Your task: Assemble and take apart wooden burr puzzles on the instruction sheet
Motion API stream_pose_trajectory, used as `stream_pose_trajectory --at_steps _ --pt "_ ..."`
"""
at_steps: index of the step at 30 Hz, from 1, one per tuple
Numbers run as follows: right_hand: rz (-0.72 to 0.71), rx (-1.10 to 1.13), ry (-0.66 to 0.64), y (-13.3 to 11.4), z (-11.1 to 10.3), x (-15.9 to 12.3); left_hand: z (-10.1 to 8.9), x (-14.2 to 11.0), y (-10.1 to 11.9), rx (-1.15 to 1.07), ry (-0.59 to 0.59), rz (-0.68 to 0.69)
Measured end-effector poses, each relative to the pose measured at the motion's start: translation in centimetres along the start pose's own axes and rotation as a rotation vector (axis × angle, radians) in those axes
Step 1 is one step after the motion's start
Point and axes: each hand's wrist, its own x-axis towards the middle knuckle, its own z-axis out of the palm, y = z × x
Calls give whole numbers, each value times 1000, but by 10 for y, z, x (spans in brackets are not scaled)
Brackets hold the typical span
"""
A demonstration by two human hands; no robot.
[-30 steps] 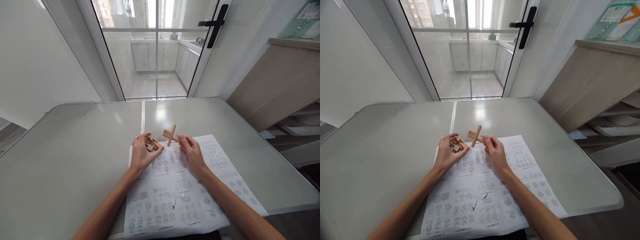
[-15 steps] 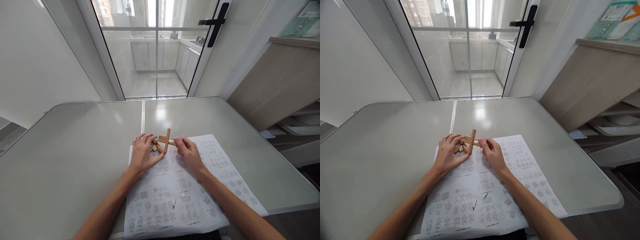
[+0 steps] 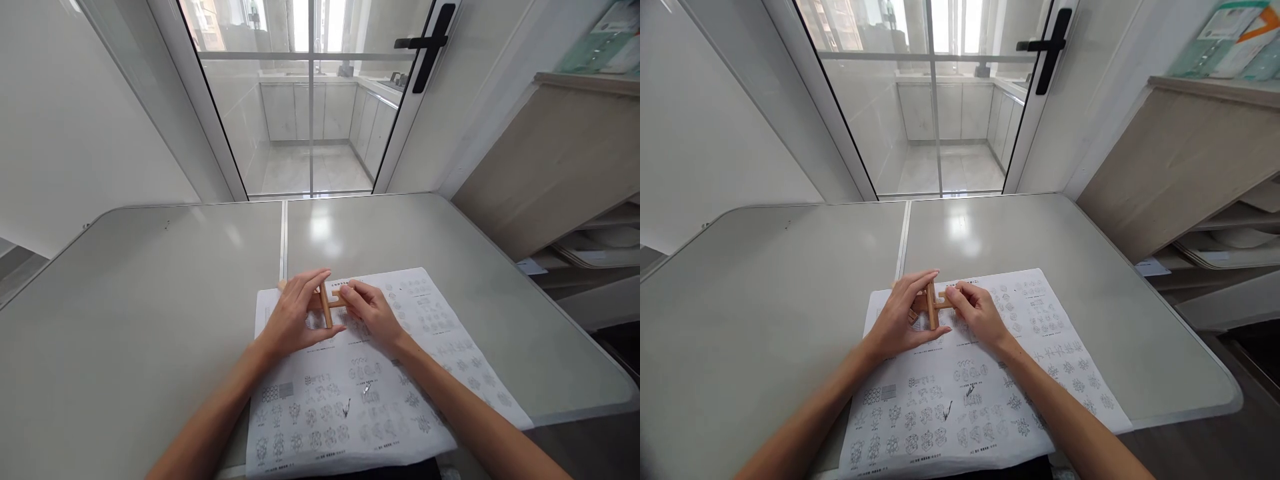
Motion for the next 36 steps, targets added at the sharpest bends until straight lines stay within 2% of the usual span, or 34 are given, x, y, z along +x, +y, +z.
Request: stream_pose_trajectory --at_steps 7,16,27,36 --pt "0 -12 -21 1 -2 0 1 0 1 -17 61 -18" --pt "-37 -64 -5 -2 -4 3 -8 3 -1 -35 42 -41" --pt "-14 15 114 4 -5 4 -2 1 -10 -31 82 -45" --pt "58 155 64 1 -8 6 -11 4 -4 -76 70 -38"
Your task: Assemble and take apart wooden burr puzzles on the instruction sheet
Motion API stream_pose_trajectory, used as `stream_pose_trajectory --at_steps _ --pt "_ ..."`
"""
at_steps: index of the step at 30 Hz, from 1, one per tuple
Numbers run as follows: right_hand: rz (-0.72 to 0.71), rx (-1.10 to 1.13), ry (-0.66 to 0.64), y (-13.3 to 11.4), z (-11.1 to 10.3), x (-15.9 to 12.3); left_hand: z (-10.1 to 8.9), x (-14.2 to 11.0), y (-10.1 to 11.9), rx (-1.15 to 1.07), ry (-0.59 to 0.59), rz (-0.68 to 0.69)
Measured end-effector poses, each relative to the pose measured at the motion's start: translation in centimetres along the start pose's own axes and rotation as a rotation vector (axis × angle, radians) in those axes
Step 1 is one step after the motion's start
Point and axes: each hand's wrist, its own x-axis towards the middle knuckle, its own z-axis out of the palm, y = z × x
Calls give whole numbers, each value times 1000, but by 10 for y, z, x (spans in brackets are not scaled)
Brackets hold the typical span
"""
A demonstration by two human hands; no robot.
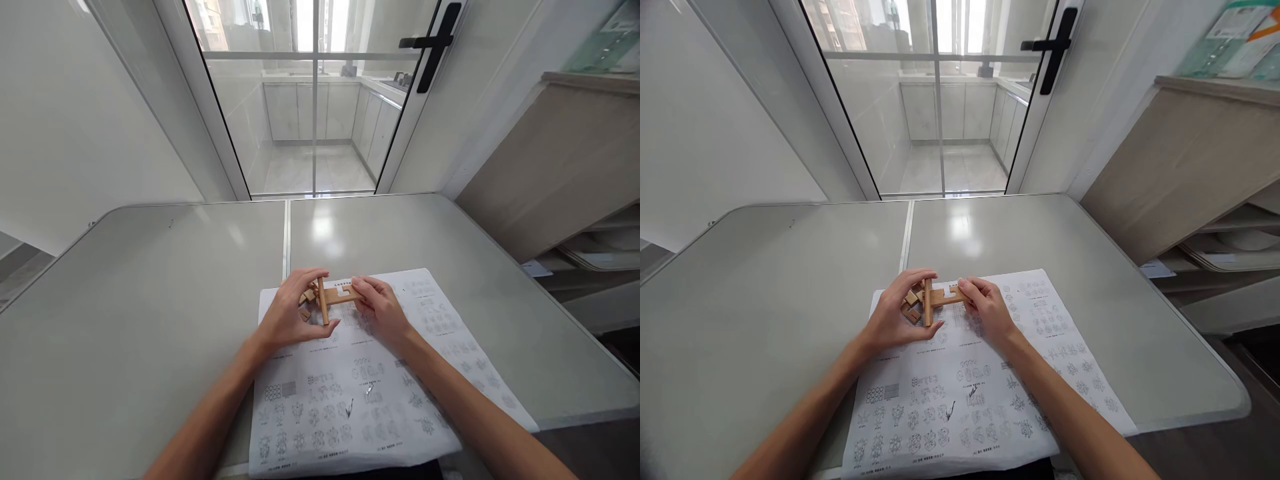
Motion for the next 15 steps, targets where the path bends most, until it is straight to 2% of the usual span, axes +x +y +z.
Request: stream_pose_trajectory --at_steps 5,9,13,15 --pt "1 -8 41 1 0 1 3 -1 -4 55 56 4" --pt "-6 -11 48 0 2 -1 1 0 -3 11 25 -11" --pt "5 -38 18 -1 2 -2 -8 2 -3 -55 -41 -7" --pt "0 -36 20 -2 -1 -1 -14 2 -5 -40 -33 -2"
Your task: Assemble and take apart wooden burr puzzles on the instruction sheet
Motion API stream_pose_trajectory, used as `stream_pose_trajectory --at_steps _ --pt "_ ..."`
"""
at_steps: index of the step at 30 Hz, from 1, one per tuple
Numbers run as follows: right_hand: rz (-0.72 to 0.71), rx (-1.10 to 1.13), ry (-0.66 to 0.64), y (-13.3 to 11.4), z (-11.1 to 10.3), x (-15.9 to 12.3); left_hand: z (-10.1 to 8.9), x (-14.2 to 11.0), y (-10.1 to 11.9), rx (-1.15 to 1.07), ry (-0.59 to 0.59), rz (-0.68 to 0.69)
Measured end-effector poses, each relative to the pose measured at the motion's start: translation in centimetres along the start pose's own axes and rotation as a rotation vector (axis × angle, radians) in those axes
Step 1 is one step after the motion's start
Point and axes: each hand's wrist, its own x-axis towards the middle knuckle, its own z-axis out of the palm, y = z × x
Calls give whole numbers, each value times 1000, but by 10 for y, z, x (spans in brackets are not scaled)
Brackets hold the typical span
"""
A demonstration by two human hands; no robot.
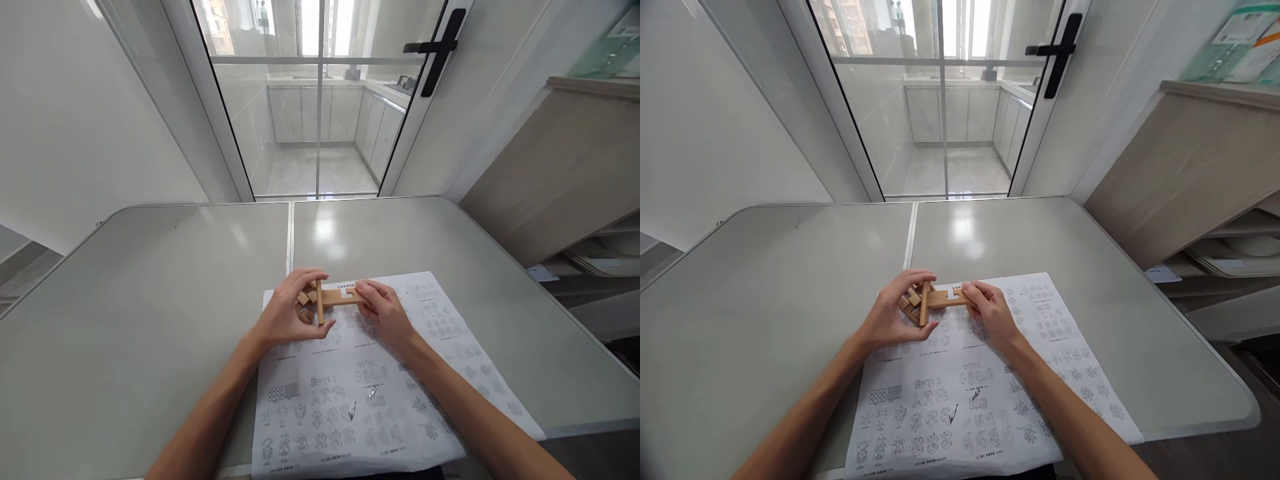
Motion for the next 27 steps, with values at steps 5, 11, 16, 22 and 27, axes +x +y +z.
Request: stream_pose_trajectory --at_steps 5,11,16,22,27 --pt "-57 -102 181 1 -2 0 -4 0 -7 126 191 -102" --pt "-187 -540 236 8 9 -1 13 -5 -15 197 79 -164" --pt "-208 -657 255 14 8 0 19 -6 -15 221 14 -192" --pt "-203 -762 180 19 7 0 24 -6 -19 232 9 -236" --pt "-200 -850 141 20 9 0 26 -7 -21 255 2 -269"
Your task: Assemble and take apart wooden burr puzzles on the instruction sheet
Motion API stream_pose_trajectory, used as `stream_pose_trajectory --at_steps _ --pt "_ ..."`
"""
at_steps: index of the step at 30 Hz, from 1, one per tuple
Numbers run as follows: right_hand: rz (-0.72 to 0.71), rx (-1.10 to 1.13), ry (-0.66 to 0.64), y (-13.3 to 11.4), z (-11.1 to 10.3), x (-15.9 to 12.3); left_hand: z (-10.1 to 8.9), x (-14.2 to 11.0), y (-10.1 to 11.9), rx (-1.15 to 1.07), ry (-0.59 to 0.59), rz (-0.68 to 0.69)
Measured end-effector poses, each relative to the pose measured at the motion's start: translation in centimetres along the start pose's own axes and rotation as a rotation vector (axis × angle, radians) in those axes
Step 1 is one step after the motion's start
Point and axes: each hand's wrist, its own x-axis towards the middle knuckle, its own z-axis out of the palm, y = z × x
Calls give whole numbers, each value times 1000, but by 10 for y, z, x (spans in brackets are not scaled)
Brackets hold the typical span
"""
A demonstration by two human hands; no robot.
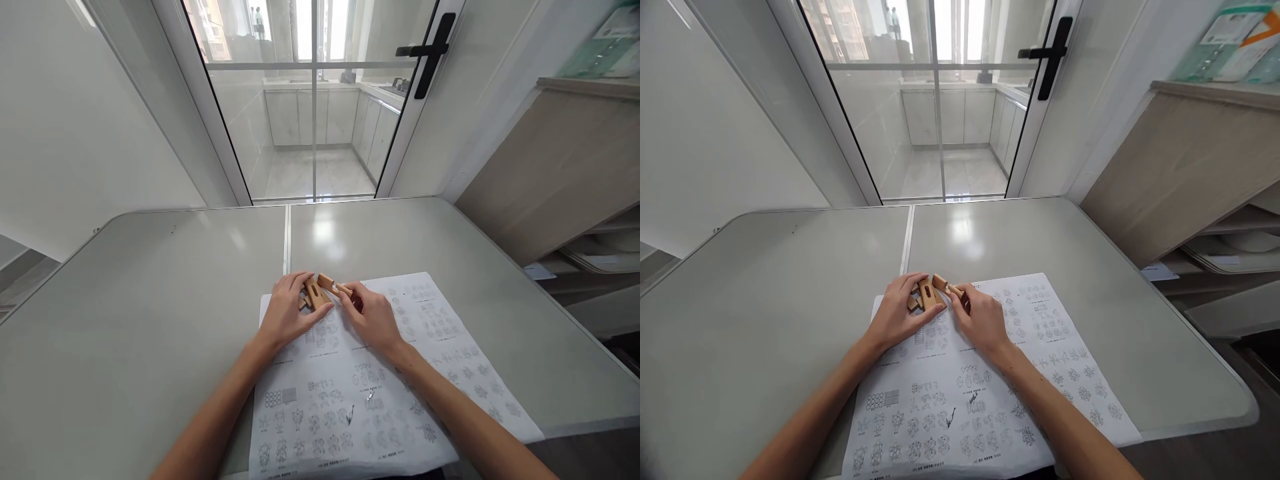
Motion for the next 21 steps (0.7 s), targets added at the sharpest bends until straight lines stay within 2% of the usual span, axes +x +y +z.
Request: stream_pose_trajectory --at_steps 8,15,21 --pt "-71 -140 3 -1 3 -1 1 1 0 -8 16 6" --pt "-211 -272 9 0 8 -1 -2 1 2 6 0 -7" --pt "-236 -328 -4 -2 8 -1 -5 2 2 30 2 -8"
